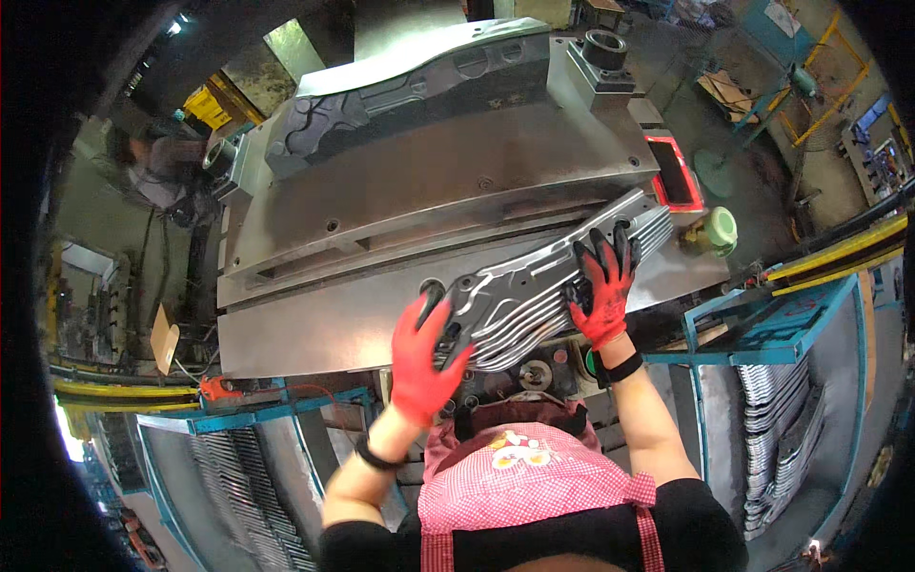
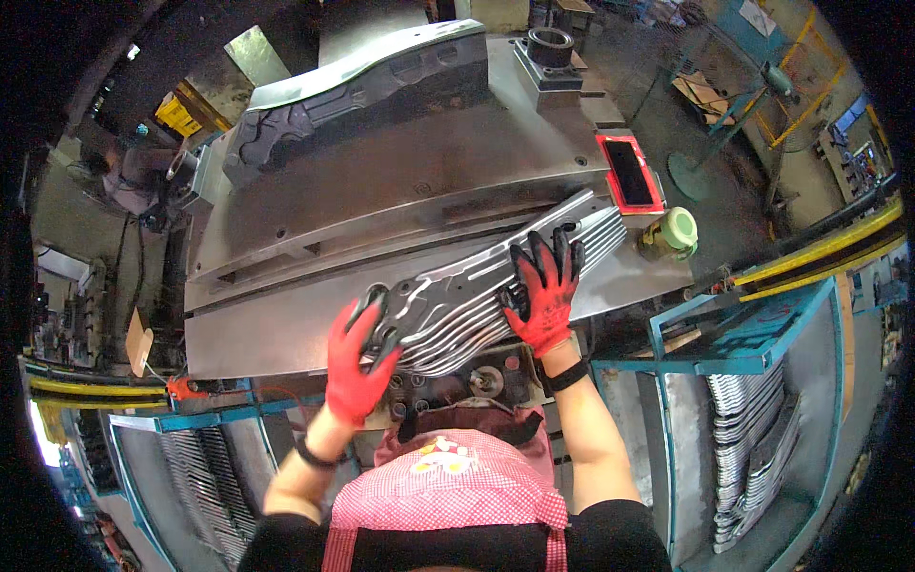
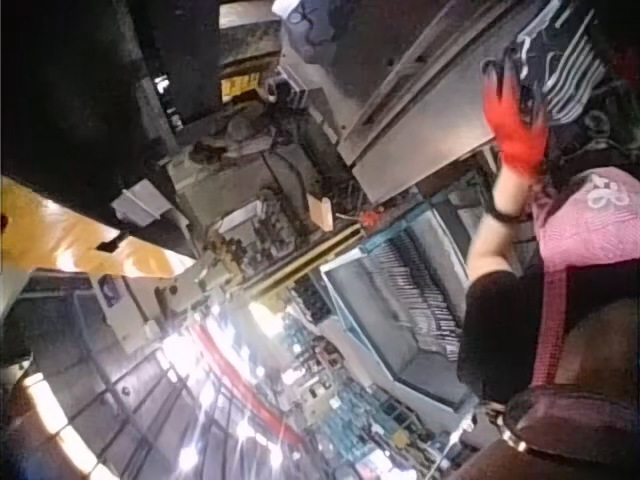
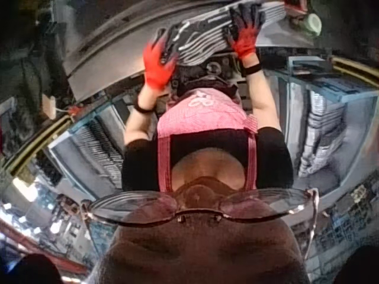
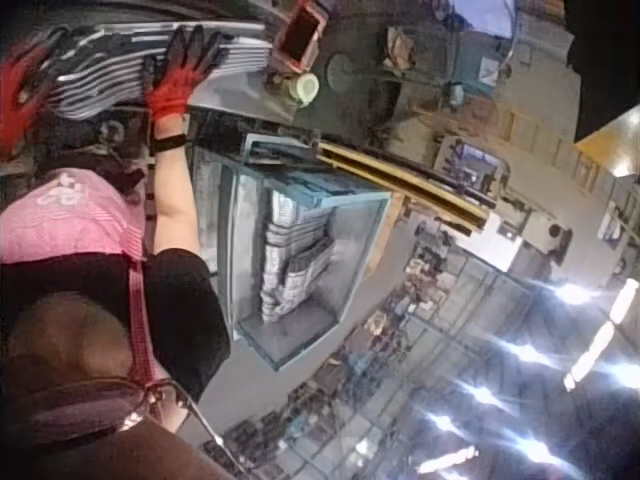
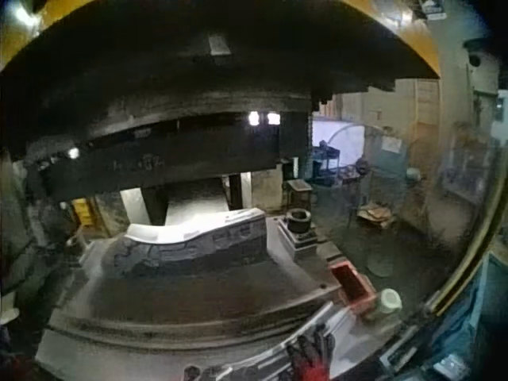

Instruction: Operate a metal stamping press to process automotive components, involving loading blanks, activating the press, and stacking finished parts.

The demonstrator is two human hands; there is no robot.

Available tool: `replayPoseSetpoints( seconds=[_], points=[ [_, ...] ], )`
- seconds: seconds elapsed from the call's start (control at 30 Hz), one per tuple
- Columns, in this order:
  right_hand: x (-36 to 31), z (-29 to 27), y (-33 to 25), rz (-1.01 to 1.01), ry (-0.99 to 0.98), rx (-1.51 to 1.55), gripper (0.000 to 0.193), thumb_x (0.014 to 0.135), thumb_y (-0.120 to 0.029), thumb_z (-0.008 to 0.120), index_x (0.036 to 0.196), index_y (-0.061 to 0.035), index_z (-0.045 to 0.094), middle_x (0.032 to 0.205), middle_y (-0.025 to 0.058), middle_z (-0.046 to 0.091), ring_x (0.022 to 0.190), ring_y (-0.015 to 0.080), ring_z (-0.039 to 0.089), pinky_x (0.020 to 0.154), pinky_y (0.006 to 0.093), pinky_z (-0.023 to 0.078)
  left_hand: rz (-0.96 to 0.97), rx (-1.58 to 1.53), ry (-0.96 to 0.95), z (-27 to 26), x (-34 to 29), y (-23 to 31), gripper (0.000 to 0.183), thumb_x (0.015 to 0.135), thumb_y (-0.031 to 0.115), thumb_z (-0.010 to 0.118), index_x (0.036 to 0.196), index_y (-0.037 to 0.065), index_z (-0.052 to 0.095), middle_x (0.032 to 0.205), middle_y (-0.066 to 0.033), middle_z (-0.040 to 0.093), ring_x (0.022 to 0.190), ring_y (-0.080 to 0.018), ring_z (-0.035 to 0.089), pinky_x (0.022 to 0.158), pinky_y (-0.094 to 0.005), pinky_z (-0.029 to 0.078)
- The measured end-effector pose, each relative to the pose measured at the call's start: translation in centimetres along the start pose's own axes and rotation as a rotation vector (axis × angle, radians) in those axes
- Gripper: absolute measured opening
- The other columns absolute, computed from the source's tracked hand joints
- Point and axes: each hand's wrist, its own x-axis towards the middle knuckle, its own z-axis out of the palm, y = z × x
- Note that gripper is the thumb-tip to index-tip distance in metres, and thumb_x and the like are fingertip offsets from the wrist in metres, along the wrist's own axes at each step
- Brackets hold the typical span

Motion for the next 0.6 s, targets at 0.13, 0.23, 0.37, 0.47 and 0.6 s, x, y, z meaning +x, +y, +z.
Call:
replayPoseSetpoints(
  seconds=[0.13, 0.23, 0.37, 0.47, 0.6],
  points=[
    [0.7, -0.1, -0.6, -0.029, 0.050, 0.061, 0.060, 0.066, -0.040, 0.059, 0.117, -0.0090, 0.051, 0.134, 0.0159, 0.035, 0.129, 0.0432, 0.019, 0.105, 0.0585, 0.008, -0.696, -0.132, -0.140, 0.7, -9.8, -2.5, 0.045, 0.072, 0.009, 0.067, 0.115, 0.003, 0.054, 0.111, -0.0169, 0.057, 0.103, -0.0272, 0.054, 0.089, -0.0343, 0.041],
    [1.1, -0.3, -0.4, -0.054, 0.049, 0.049, 0.056, 0.065, -0.038, 0.061, 0.111, -0.0074, 0.054, 0.130, 0.0149, 0.039, 0.128, 0.0408, 0.023, 0.105, 0.0586, 0.009, -0.973, -0.746, -0.453, 3.8, -10.4, -3.3, 0.039, 0.078, 0.007, 0.060, 0.115, 0.001, 0.053, 0.113, -0.0139, 0.058, 0.103, -0.0200, 0.055, 0.090, -0.0319, 0.042],
    [2.1, -0.6, 0.4, -0.129, 0.028, 0.074, 0.054, 0.061, -0.038, 0.065, 0.104, -0.0066, 0.055, 0.119, 0.0132, 0.047, 0.121, 0.0373, 0.033, 0.103, 0.0575, 0.013, -0.737, -1.411, -0.303, 7.2, -11.4, -5.3, 0.039, 0.080, -0.002, 0.052, 0.118, -0.001, 0.051, 0.115, -0.0118, 0.057, 0.101, -0.0176, 0.056, 0.090, -0.0295, 0.044],
    [1.7, -0.9, 1.2, -0.099, -0.013, 0.098, 0.055, 0.060, -0.039, 0.065, 0.104, -0.0072, 0.055, 0.116, 0.0133, 0.048, 0.119, 0.0361, 0.036, 0.103, 0.0563, 0.014, -0.661, -1.085, -0.323, 6.5, -9.9, -3.9, 0.038, 0.078, -0.004, 0.052, 0.116, -0.001, 0.053, 0.114, -0.0103, 0.058, 0.101, -0.0168, 0.056, 0.090, -0.0290, 0.044],
    [1.5, -1.2, 2.1, -0.085, 0.053, 0.136, 0.056, 0.059, -0.039, 0.065, 0.105, -0.0081, 0.055, 0.114, 0.0136, 0.048, 0.117, 0.0347, 0.037, 0.104, 0.0550, 0.014, -0.585, -1.285, -0.318, 4.4, -6.6, -1.8, 0.039, 0.071, -0.004, 0.061, 0.109, 0.000, 0.058, 0.109, -0.0084, 0.061, 0.100, -0.0159, 0.057, 0.088, -0.0281, 0.044]
  ],
)
